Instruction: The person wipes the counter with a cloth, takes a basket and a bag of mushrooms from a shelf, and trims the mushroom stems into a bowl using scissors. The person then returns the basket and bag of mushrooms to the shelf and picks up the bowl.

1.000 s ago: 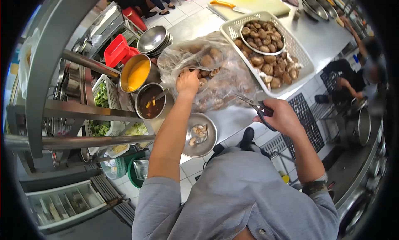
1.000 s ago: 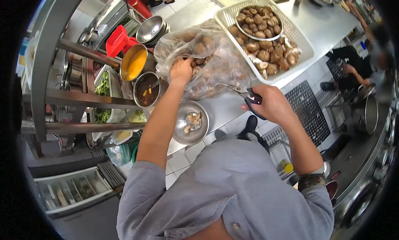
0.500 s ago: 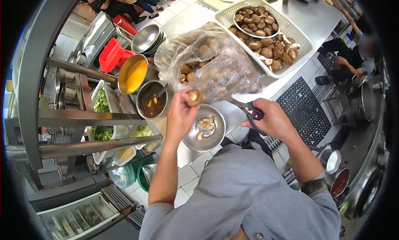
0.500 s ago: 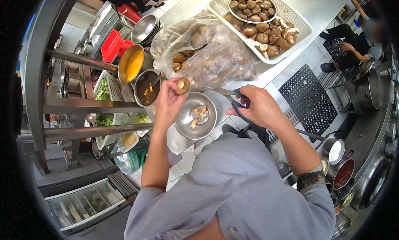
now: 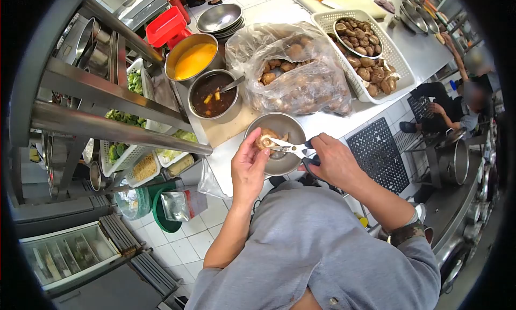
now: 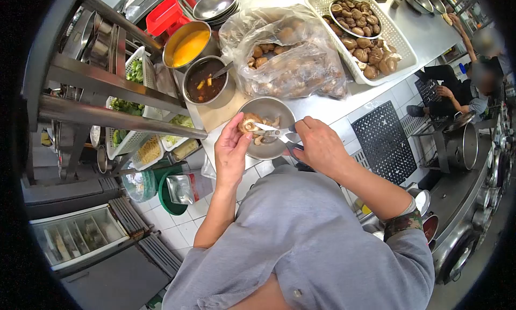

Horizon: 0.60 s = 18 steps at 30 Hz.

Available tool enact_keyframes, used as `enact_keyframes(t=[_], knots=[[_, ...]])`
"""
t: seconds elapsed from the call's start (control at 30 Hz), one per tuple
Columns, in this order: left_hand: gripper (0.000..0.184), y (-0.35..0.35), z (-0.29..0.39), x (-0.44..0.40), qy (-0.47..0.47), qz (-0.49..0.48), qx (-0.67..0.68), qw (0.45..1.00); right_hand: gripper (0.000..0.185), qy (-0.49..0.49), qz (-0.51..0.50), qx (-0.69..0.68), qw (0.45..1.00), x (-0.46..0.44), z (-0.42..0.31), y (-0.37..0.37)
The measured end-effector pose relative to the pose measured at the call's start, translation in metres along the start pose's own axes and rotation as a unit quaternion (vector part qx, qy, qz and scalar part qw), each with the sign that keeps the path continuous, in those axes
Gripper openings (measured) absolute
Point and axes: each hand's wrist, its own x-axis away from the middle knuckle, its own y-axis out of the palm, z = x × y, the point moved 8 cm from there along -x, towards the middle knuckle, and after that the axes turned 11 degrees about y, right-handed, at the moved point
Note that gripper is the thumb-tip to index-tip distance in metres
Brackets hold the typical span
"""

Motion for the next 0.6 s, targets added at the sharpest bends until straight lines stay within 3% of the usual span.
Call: enact_keyframes(t=[0.3,0.4,0.5,0.6], knots=[[0.048,-0.014,-0.025,0.022,-0.035,0.065,-0.043,0.996,0.054,0.059,-0.052,0.007,0.997,0.013,0.006,0.044],[0.047,-0.021,-0.039,0.02,-0.081,0.057,-0.076,0.992,0.054,0.128,-0.176,0.005,0.976,0.011,0.015,0.065],[0.043,-0.037,-0.048,0.013,-0.062,0.066,-0.125,0.988,0.054,0.306,-0.349,-0.276,0.842,0.024,0.035,0.072],[0.04,-0.051,-0.04,0.005,-0.092,0.087,-0.136,0.983,0.051,0.281,-0.325,-0.303,0.851,0.026,0.065,0.067]])
